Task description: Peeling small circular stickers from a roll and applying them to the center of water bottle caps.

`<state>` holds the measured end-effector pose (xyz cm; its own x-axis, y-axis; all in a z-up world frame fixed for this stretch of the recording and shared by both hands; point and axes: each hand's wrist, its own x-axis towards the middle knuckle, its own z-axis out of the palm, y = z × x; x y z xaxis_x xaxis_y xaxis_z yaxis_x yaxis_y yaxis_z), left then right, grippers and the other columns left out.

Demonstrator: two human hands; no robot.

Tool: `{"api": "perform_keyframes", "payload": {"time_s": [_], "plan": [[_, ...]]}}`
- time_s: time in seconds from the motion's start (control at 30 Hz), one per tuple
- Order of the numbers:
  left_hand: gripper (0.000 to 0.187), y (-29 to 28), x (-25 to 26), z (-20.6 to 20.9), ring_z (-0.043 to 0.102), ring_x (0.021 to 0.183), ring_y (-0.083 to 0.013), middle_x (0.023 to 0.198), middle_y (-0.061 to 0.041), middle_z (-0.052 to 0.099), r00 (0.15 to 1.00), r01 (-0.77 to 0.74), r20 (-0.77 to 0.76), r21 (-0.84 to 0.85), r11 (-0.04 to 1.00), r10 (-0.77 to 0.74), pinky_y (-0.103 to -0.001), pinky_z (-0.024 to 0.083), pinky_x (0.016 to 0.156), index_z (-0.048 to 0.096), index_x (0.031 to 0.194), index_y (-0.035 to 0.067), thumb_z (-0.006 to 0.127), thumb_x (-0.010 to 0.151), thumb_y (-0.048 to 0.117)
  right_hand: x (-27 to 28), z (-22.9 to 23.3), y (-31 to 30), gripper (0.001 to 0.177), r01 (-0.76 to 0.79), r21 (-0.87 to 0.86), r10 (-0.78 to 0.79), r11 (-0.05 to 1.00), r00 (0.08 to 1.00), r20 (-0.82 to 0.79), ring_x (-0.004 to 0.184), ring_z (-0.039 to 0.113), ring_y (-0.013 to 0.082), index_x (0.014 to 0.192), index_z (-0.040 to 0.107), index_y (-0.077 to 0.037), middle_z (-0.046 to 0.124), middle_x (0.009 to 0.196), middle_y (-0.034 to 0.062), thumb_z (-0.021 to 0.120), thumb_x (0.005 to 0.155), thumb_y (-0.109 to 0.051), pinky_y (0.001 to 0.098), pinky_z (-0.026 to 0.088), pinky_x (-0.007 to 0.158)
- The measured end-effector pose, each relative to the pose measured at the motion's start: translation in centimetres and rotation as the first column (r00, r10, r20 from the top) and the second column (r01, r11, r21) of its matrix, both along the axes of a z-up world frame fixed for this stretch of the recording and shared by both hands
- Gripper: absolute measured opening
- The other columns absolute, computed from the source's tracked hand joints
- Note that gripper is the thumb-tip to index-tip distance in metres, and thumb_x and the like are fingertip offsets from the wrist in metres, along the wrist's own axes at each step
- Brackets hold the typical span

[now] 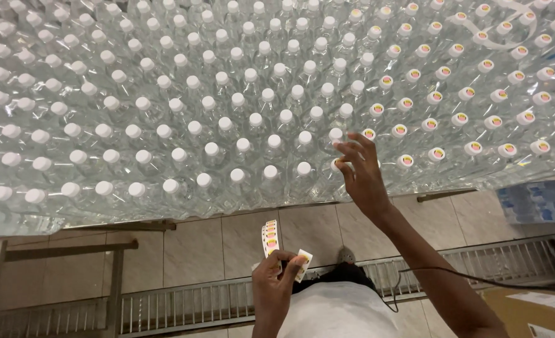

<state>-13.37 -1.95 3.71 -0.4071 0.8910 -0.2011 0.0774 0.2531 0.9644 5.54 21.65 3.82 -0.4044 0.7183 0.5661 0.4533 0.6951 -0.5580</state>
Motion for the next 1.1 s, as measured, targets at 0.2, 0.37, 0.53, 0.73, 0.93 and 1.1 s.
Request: {"api": "perform_keyframes", "payload": {"time_s": [0.2,0.37,0.53,0.73,0.93,1.1], "plan": [[0.031,-0.1,-1.4,0.1,0.067,0.072,-0.0116,0.074,0.002,0.08,1.0,0.014,0.005,-0.068,0.998,-0.014,-0.032,0.054,0.071,0.081,0.078,0.012,0.086,0.087,0.042,-0.7,0.2,1.4,0.046,0.076,-0.251,-0.127,0.965,0.973,-0.194,0.122,0.066,0.0286,0.143,0.063,-0.011,0.044,0.152,0.0149,0.077,0.1,-0.001,0.038,0.068,0.094],[0.034,0.9,-1.5,-1.7,0.062,0.067,-0.0092,0.067,0.003,0.072,1.0,0.013,-0.007,-0.016,1.0,-0.013,-0.029,0.048,0.062,0.077,0.074,0.011,0.085,0.09,0.04,-0.7,2.4,3.6,0.038,0.088,-0.517,-0.267,0.852,0.921,-0.284,0.108,0.079,0.0234,0.13,0.067,-0.013,0.06,0.141,0.0086,0.081,0.095,-0.005,0.0349,0.071,0.082],[0.037,2.8,-0.2,-0.9,0.058,0.054,-0.0083,0.06,0.0,0.077,1.0,0.007,0.029,-0.106,0.994,-0.004,-0.029,0.043,0.054,0.077,0.073,0.01,0.086,0.088,0.043,-0.4,3.5,6.9,0.033,0.055,-0.625,-0.245,0.779,0.944,-0.222,0.1,0.078,0.0209,0.125,0.063,-0.008,0.07,0.141,0.0073,0.078,0.096,-0.008,0.0329,0.07,0.076],[0.032,5.1,1.3,-1.2,0.069,0.058,-0.0098,0.061,-0.001,0.078,0.995,-0.079,0.057,-0.063,0.995,0.082,-0.028,0.053,0.057,0.078,0.073,0.011,0.088,0.087,0.037,0.0,2.5,8.5,0.036,0.055,-0.625,-0.176,0.779,0.975,-0.134,0.101,0.079,0.0206,0.128,0.065,-0.014,0.071,0.141,0.0037,0.079,0.096,-0.006,0.033,0.066,0.083],[0.037,7.5,2.6,-0.6,0.07,0.058,-0.0095,0.06,-0.001,0.078,0.998,-0.064,0.022,-0.04,0.997,0.065,-0.03,0.05,0.057,0.074,0.072,0.011,0.086,0.089,0.041,0.7,1.7,8.8,0.034,0.021,-0.554,-0.116,0.833,0.984,-0.137,0.104,0.081,0.0214,0.131,0.069,-0.013,0.067,0.134,0.0072,0.078,0.099,-0.015,0.0303,0.066,0.085],[0.035,8.8,3.6,0.5,0.07,0.058,-0.0095,0.06,0.0,0.079,0.995,-0.096,0.008,-0.08,0.992,0.097,-0.029,0.051,0.059,0.076,0.072,0.011,0.086,0.088,0.041,0.9,1.3,9.5,0.043,-0.161,-0.828,-0.303,0.537,0.879,-0.368,0.103,0.073,0.0194,0.128,0.068,-0.009,0.071,0.129,0.0099,0.083,0.088,-0.003,0.0325,0.065,0.087]]}}
